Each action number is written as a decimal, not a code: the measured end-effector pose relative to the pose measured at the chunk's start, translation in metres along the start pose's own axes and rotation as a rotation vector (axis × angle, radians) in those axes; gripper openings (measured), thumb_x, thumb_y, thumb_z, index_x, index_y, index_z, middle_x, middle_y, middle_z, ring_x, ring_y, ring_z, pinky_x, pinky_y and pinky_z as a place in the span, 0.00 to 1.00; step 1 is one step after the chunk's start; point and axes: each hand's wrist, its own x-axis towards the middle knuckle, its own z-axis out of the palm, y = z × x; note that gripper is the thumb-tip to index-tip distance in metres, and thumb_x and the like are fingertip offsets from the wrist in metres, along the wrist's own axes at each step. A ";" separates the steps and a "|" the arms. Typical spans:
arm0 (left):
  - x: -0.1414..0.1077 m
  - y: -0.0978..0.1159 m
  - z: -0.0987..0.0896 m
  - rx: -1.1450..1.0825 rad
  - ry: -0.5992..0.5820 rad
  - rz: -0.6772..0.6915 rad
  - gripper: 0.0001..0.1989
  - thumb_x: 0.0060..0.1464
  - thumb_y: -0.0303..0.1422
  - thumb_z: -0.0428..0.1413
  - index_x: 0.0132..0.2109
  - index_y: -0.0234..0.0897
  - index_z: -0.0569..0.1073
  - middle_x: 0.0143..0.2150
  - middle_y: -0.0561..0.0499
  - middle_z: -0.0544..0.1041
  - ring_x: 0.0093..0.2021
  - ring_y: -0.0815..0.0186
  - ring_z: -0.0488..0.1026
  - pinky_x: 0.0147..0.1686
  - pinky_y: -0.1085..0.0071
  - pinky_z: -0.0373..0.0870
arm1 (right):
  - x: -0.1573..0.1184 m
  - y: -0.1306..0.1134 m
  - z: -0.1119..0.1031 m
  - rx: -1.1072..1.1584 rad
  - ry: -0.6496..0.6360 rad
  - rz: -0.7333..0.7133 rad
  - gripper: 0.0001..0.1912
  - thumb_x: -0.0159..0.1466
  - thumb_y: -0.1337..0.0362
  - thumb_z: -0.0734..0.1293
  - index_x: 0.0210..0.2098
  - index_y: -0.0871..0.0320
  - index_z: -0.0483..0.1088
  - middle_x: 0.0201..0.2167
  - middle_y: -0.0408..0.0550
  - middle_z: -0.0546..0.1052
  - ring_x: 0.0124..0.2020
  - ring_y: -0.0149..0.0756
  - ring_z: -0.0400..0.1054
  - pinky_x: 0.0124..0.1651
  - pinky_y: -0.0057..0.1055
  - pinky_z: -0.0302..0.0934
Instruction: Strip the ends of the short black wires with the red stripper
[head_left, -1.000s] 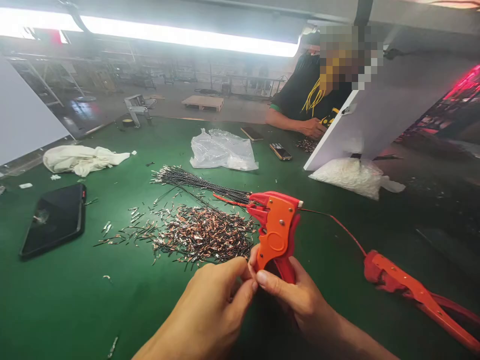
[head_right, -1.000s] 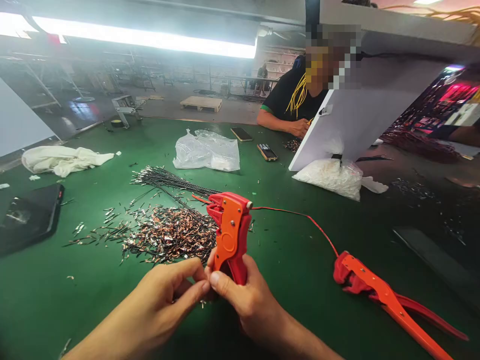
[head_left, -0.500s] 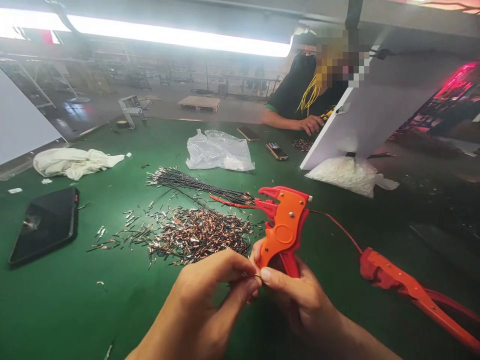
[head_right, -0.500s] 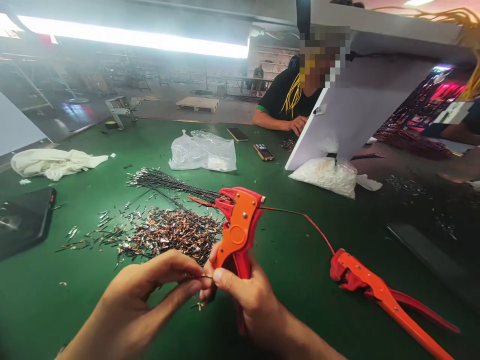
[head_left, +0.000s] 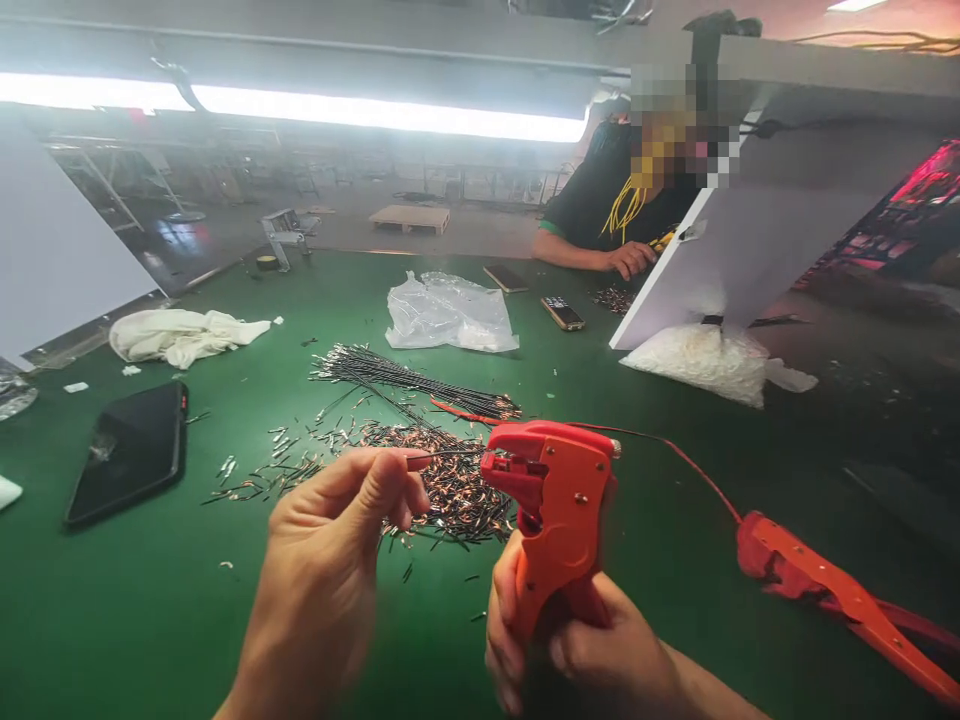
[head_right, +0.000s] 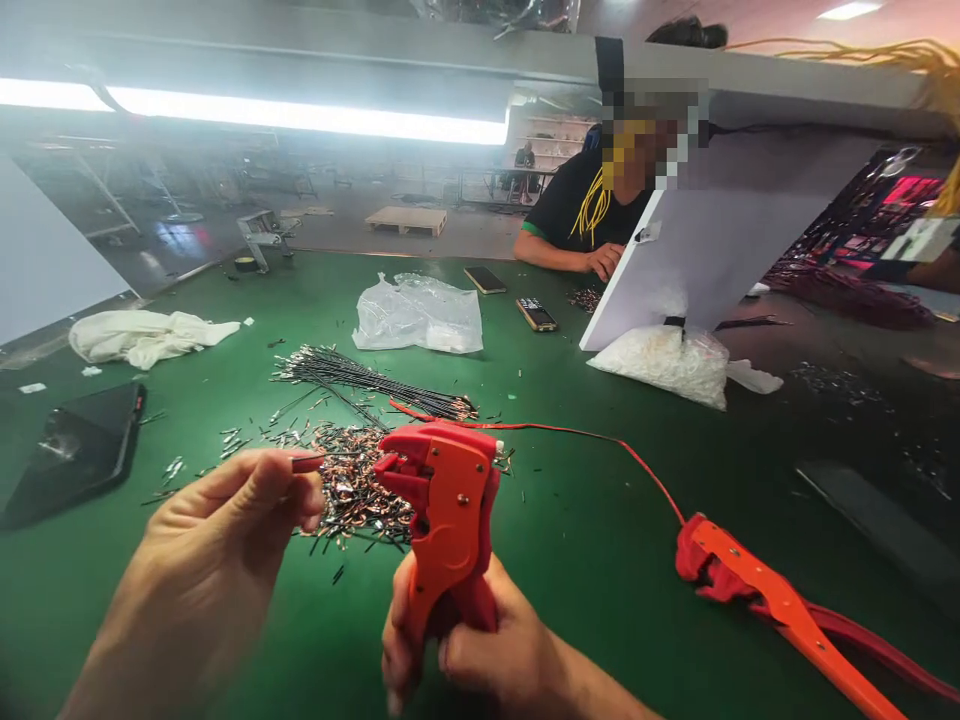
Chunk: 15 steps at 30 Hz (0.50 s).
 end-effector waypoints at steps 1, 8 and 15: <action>-0.002 -0.002 0.000 0.001 -0.006 0.003 0.16 0.38 0.48 0.69 0.28 0.41 0.81 0.21 0.56 0.74 0.26 0.73 0.67 0.30 0.79 0.64 | -0.001 0.003 0.001 -0.007 0.018 0.032 0.15 0.53 0.58 0.72 0.35 0.58 0.67 0.24 0.42 0.70 0.24 0.31 0.64 0.30 0.32 0.60; -0.006 -0.005 -0.003 0.016 -0.110 -0.011 0.15 0.48 0.45 0.65 0.25 0.38 0.77 0.21 0.57 0.71 0.26 0.72 0.64 0.29 0.78 0.62 | -0.002 0.012 -0.002 -0.045 0.005 0.114 0.15 0.54 0.56 0.73 0.34 0.55 0.67 0.23 0.42 0.71 0.25 0.34 0.65 0.32 0.34 0.61; -0.004 -0.002 -0.001 0.044 -0.155 -0.050 0.15 0.50 0.41 0.64 0.23 0.36 0.74 0.19 0.56 0.70 0.23 0.73 0.62 0.26 0.77 0.60 | 0.001 0.014 0.001 0.027 0.047 0.074 0.15 0.57 0.56 0.73 0.29 0.57 0.65 0.20 0.41 0.70 0.21 0.29 0.62 0.27 0.28 0.56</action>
